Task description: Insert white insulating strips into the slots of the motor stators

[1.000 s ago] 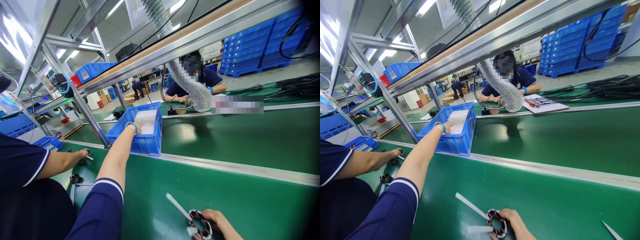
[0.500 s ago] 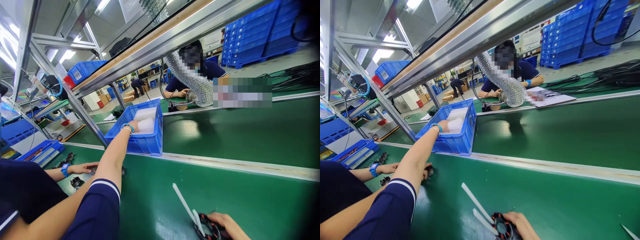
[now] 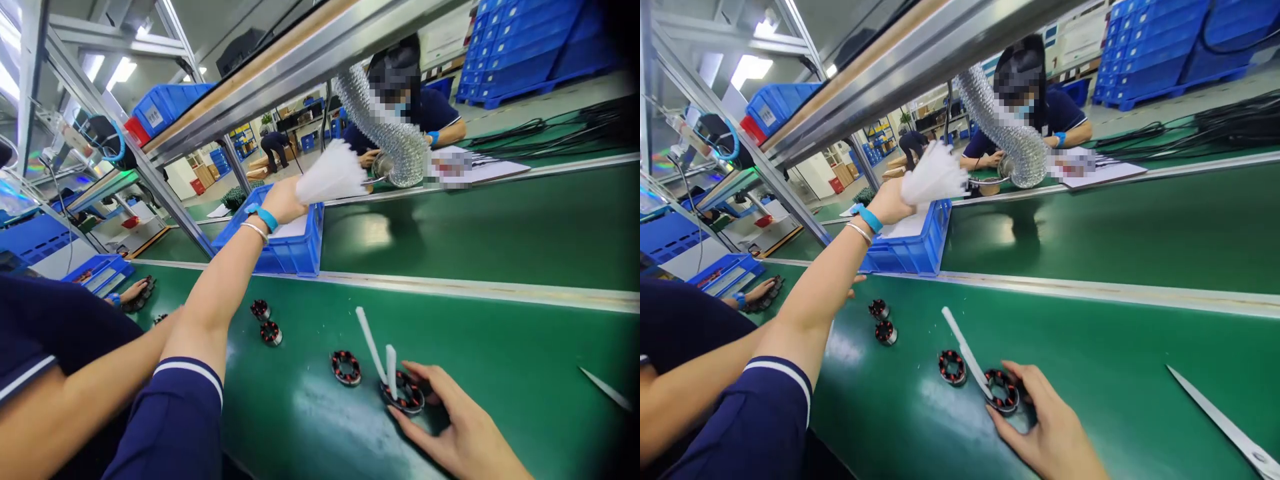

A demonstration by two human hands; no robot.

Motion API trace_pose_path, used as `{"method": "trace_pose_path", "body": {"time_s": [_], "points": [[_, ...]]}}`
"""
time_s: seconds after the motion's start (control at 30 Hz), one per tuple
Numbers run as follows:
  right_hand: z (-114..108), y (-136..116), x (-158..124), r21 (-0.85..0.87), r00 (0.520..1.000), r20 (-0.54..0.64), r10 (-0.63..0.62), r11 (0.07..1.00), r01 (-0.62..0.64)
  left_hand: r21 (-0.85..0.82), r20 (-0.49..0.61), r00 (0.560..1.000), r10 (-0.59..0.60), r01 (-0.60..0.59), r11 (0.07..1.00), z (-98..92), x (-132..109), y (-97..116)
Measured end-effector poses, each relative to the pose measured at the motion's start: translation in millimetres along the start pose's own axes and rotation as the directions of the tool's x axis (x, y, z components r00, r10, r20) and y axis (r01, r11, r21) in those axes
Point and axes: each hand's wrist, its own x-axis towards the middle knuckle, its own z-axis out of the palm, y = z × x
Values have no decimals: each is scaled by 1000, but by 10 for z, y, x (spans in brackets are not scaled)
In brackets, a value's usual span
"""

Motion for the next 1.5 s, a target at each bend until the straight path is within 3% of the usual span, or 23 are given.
{"method": "trace_pose_path", "body": {"time_s": [0.07, 0.23, 0.37, 0.47, 0.67, 0.8, 0.9, 0.97, 1.03, 1.13, 1.23, 1.3, 1.33, 1.4, 1.5], "points": [[-83, 13, -85, -12, 1000, 3, 11, 1000, -11, -25, 146, 976, 159, -157, 987, 151, -221, 281], [-308, 12, -265, -37, 999, -25, -22, 999, 21, -60, 372, 897, 239, -234, 970, 927, -873, 827], [-429, -60, -359, -42, 1000, 0, 20, 999, -20, -98, 510, 807, 297, -288, 953, 1489, -1160, 1003], [-475, -87, -388, -78, 998, 36, 48, 996, -45, -108, 549, 773, 317, -311, 944, 1650, -1198, 1018], [-465, -60, -377, -146, 991, 101, 88, 987, -73, -149, 566, 755, 330, -300, 942, 1725, -1107, 994], [-428, -82, -383, -99, 973, 187, 133, 988, -116, -223, 539, 762, 358, -280, 934, 1873, -1074, 1233], [-525, -76, -383, -103, 994, 103, 46, 994, -35, -327, 504, 758, 413, -275, 904, 1856, -1035, 1365], [-669, -29, -317, -110, 1000, -18, -20, 994, 18, -414, 445, 788, 425, -239, 878, 1715, -1017, 1307], [-820, 55, -159, -145, 994, -103, -39, 989, 23, -486, 346, 870, 350, -153, 861, 1484, -1070, 1138], [-897, 213, 236, -191, 999, -42, -33, 981, 24, -520, 212, 973, 93, 32, 854, 1101, -1431, 871], [-702, 311, 652, -156, 974, 218, -59, 983, 94, -580, 183, 979, -93, 184, 793, 875, -2114, 864], [-483, 318, 843, -116, 909, 409, -85, 983, 144, -721, 305, 938, -163, 339, 604, 872, -2577, 1020], [-374, 310, 904, -102, 869, 486, -91, 982, 159, -728, 356, 920, -163, 382, 570, 907, -2760, 1119], [-191, 290, 962, -99, 805, 588, -78, 981, 167, -705, 389, 912, -134, 388, 594, 1023, -2982, 1305], [-46, 274, 959, -128, 773, 634, -17, 984, 127, -666, 352, 935, -38, 278, 692, 1213, -2986, 1470]]}}
